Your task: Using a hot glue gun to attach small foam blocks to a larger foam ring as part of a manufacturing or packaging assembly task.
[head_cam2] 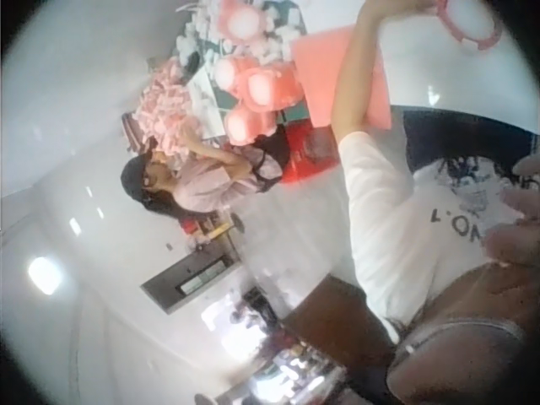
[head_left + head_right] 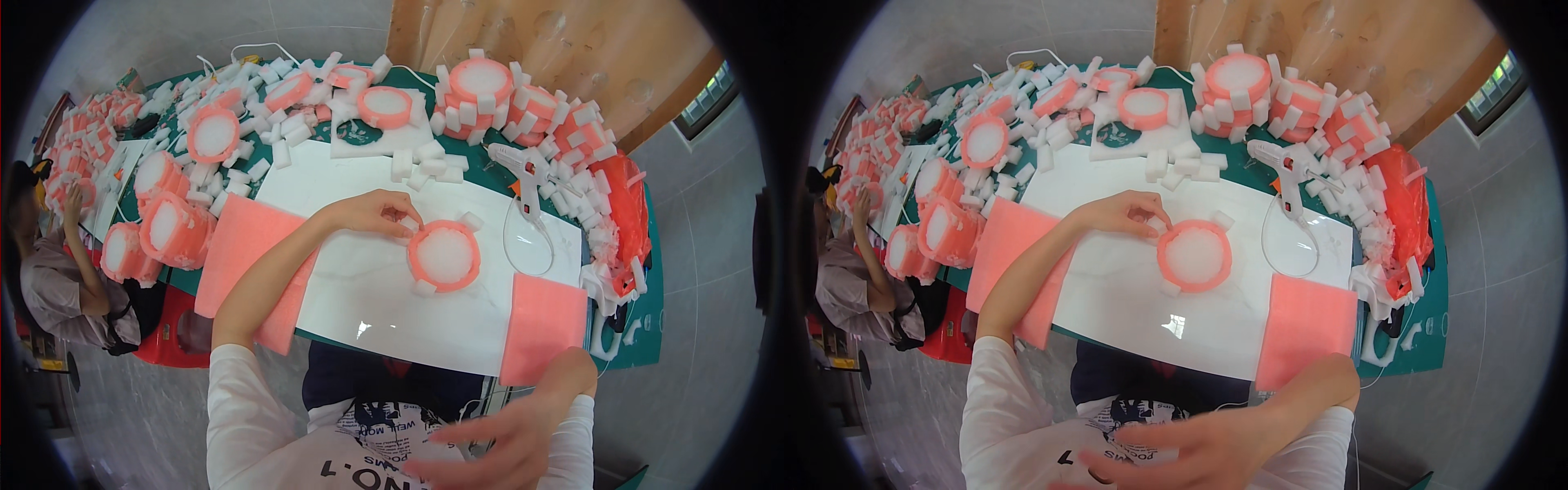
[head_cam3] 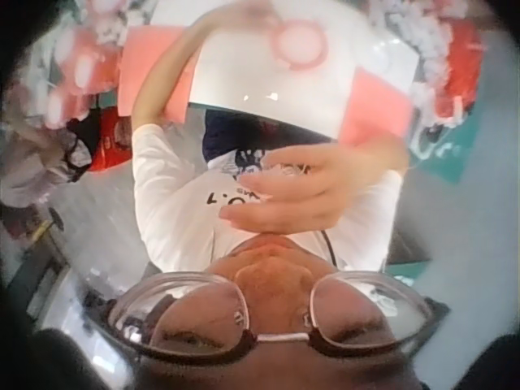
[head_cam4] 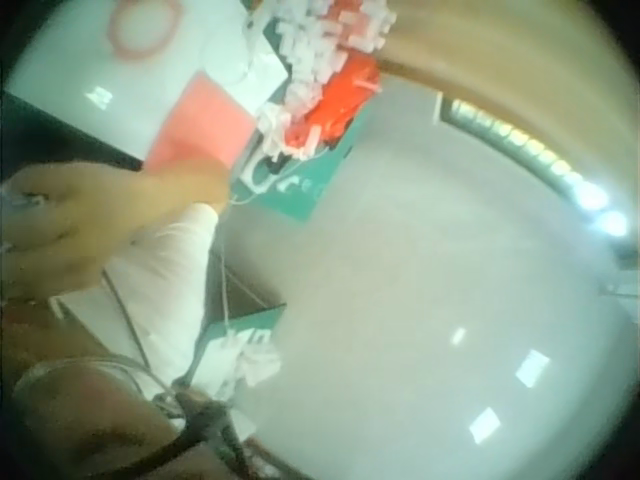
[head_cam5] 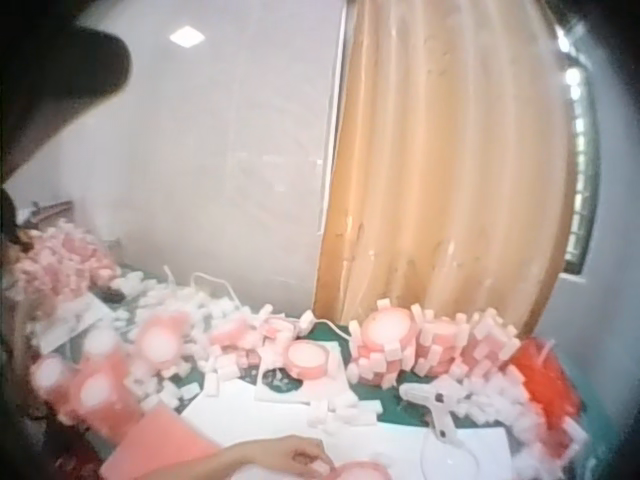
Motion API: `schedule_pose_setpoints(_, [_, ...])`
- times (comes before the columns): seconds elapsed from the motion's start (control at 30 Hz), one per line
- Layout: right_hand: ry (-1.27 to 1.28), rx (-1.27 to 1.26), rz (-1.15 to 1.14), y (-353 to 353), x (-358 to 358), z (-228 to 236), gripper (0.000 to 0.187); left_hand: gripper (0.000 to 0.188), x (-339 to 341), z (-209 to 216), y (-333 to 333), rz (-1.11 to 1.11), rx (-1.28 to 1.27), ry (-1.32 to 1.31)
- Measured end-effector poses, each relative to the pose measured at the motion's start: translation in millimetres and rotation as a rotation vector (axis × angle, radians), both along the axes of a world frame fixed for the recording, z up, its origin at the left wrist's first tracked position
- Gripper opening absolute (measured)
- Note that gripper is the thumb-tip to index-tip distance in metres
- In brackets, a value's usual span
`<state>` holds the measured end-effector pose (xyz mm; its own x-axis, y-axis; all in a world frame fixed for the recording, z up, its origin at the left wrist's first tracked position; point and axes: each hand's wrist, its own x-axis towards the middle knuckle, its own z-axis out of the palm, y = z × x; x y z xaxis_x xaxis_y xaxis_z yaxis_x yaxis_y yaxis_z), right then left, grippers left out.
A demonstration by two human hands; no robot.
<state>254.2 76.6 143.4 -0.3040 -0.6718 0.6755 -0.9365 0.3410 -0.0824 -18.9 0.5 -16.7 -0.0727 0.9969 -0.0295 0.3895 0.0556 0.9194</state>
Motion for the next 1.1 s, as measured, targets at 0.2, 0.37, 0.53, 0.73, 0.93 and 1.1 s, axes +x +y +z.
schedule_pose_setpoints(0.2, [-0.429,-0.154,-0.492,25,-63,-23,0.031,0.025,0,-5,2,0.003,0.001,-0.052])
schedule_pose_setpoints(0.37, [-0.457,-0.088,-0.628,37,-159,-73,0.034,0.027,-4,-29,6,0.093,0.035,0.061])
schedule_pose_setpoints(0.53, [-0.137,0.127,-0.581,17,-275,-114,0.034,0.031,-1,-10,3,-0.034,-0.008,-0.077])
schedule_pose_setpoints(0.73, [0.024,0.251,-0.656,-11,-348,-152,0.035,0.038,4,-5,1,-0.006,-0.005,-0.081])
schedule_pose_setpoints(0.93, [0.023,0.305,-0.716,-20,-364,-168,0.02,0.044,2,-15,4,0.037,-0.021,-0.104])
schedule_pose_setpoints(1.1, [0.181,0.065,-0.521,-12,-354,-156,0.022,0.039,-1,-14,2,-0.038,0.034,-0.099])
